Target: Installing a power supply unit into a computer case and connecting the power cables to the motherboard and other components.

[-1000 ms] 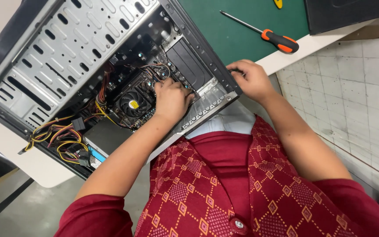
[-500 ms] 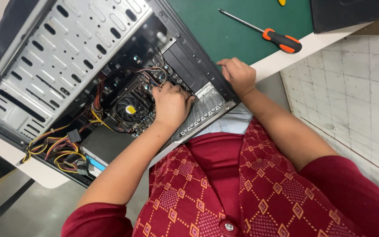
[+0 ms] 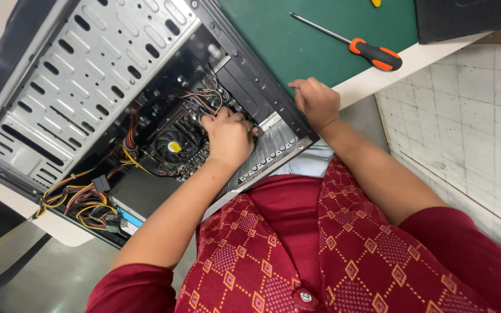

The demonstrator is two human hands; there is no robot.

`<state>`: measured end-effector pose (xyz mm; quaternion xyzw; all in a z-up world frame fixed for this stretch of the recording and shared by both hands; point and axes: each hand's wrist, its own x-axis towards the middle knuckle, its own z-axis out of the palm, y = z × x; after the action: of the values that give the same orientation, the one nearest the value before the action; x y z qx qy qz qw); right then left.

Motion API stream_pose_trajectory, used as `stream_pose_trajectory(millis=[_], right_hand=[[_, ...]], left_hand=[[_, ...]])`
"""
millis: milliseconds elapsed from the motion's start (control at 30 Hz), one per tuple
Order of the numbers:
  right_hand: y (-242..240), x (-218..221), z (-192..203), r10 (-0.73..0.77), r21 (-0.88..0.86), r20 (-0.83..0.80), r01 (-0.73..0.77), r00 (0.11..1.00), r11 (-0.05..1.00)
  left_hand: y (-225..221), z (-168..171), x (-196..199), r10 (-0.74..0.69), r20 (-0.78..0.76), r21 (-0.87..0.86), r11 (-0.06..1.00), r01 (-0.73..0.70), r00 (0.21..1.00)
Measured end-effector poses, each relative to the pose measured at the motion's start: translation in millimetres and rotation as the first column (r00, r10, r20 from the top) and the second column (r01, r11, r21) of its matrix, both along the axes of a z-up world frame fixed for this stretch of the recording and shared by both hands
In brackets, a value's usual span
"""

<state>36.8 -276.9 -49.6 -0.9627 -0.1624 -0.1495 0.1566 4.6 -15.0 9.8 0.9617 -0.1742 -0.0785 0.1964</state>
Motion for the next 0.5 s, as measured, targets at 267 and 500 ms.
stream_pose_trajectory(millis=[267, 500], right_hand=[[0, 2, -7, -0.003, -0.016, 0.093, 0.004, 0.996, 1.0], [1, 0, 5, -0.002, 0.327, -0.177, 0.061, 0.984, 0.943]], left_hand=[[9, 1, 4, -0.041, -0.021, 0.0, 0.999, 0.041, 0.999], [58, 102, 48, 0.168, -0.03, -0.42, 0.893, -0.165, 0.985]])
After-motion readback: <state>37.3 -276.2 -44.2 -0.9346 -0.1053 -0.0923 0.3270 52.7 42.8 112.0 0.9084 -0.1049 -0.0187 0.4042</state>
